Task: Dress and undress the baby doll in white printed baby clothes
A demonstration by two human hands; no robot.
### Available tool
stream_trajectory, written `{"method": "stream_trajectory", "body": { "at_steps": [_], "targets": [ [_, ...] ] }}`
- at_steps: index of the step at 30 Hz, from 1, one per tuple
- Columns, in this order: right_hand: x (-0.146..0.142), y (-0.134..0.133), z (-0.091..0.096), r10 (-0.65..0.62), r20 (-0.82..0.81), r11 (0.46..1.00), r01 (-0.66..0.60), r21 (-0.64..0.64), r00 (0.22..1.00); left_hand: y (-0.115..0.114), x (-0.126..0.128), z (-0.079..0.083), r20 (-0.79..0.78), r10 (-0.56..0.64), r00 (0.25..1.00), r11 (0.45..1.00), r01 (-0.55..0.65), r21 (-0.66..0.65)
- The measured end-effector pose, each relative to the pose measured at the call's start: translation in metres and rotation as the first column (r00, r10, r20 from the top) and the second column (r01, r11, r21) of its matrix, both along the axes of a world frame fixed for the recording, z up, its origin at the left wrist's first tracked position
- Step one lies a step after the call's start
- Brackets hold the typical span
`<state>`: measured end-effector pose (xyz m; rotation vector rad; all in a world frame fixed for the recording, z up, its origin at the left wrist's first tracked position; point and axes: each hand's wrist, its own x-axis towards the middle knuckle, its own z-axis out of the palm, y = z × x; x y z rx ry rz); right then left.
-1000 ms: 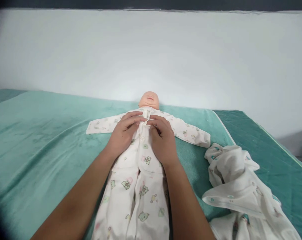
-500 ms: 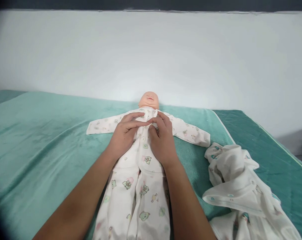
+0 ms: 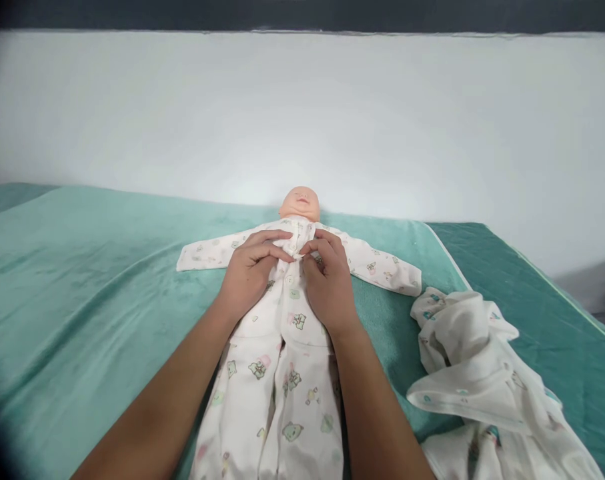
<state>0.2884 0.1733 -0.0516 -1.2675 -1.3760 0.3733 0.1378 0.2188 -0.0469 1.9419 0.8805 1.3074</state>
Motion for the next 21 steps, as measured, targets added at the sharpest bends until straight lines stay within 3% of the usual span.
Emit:
{"method": "stream_trajectory", "body": {
  "at_steps": [6,10,13,16,21],
  "targets": [
    [-0.001,-0.005,0.003,-0.132,-0.143,0.985,0.147,0.096,0.981,-0.003,-0.001,0.001,0.026,0.02,0.999,0.999,-0.019,-0.049],
    [-0.001,-0.013,0.013,-0.017,0.001,1.0,0.017,-0.024,1.0,-0.006,-0.013,0.013,-0.125,-0.135,0.983,0.986,0.122,-0.11],
    [-0.001,-0.016,0.016,0.06,0.073,0.996,-0.055,-0.073,0.996,-0.006,-0.024,0.021,-0.209,-0.298,0.932,0.947,0.259,-0.192],
    [-0.004,-0.015,0.015,0.001,0.115,0.997,0.007,-0.071,0.993,-0.004,-0.029,0.022,-0.215,-0.368,0.905,0.916,0.313,-0.251],
    [-0.009,-0.014,0.015,-0.138,0.213,0.989,0.147,-0.028,0.967,-0.002,-0.027,0.016,-0.209,-0.35,0.913,0.924,0.3,-0.237]
  ]
}}
